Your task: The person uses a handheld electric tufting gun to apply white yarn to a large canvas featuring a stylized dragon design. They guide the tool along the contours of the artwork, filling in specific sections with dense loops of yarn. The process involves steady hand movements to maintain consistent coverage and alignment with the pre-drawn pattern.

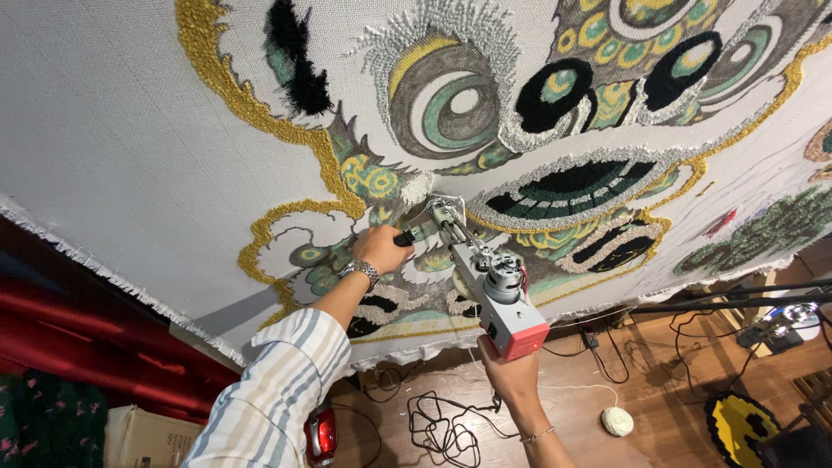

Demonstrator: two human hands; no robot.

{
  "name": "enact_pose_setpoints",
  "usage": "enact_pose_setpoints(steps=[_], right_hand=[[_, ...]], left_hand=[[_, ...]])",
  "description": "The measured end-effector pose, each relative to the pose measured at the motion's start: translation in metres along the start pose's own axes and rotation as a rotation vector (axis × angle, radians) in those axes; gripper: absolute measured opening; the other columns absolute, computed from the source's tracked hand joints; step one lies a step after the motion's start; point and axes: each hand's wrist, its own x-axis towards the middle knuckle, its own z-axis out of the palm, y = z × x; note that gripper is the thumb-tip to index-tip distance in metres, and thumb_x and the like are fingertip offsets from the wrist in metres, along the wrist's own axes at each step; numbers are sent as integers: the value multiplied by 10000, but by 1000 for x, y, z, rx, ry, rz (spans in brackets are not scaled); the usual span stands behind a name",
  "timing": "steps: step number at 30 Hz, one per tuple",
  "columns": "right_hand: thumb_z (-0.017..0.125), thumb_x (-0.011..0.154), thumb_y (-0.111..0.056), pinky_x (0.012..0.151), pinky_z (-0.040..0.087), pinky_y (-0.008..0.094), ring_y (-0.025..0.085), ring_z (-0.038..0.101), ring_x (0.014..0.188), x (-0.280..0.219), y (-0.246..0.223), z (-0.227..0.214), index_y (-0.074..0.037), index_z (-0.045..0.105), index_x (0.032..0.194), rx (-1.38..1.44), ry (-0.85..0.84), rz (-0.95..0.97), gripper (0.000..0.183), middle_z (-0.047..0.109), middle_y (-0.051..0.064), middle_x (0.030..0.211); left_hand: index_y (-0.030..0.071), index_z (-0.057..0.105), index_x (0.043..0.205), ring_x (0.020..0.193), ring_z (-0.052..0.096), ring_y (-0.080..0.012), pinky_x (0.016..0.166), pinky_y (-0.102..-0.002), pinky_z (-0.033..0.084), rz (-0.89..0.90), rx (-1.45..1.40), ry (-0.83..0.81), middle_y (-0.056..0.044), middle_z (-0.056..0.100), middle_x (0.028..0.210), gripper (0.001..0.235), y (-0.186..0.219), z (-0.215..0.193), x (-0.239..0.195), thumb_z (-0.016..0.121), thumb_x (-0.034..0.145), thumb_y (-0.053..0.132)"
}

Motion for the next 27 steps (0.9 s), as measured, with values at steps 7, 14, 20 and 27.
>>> enact_pose_setpoints(steps=[7,14,20,27], right_hand=[[784,759,-152,845,548,371,263,712,970,-3,4,4,-22,655,1156,-26,-23,125,437,723,122,1067],[785,740,-122,853,531,372,262,676,986,0,-2,5,6,600,1211,64,10,61,523,681,134,1104],[771,750,-125,818,549,362,240,689,940,3,-8,0,-5,621,1174,108,-13,129,465,699,120,1054],[754,749,-116,753,558,359,233,708,852,9,-11,-2,-12,669,1079,55,-18,118,357,727,109,957]], left_hand=[[186,807,881,824,748,-302,753,-441,578,38,-2,24,-92,769,833,263,0,-7,-2,777,774,424],[197,814,910,841,741,-293,770,-434,578,66,0,48,-87,772,852,261,1,-13,1,807,762,411],[209,801,928,829,757,-272,761,-428,583,18,31,11,-71,785,836,265,6,-16,1,789,781,429],[193,805,900,826,747,-294,760,-437,574,39,18,36,-80,776,853,246,10,-22,0,773,789,410]])
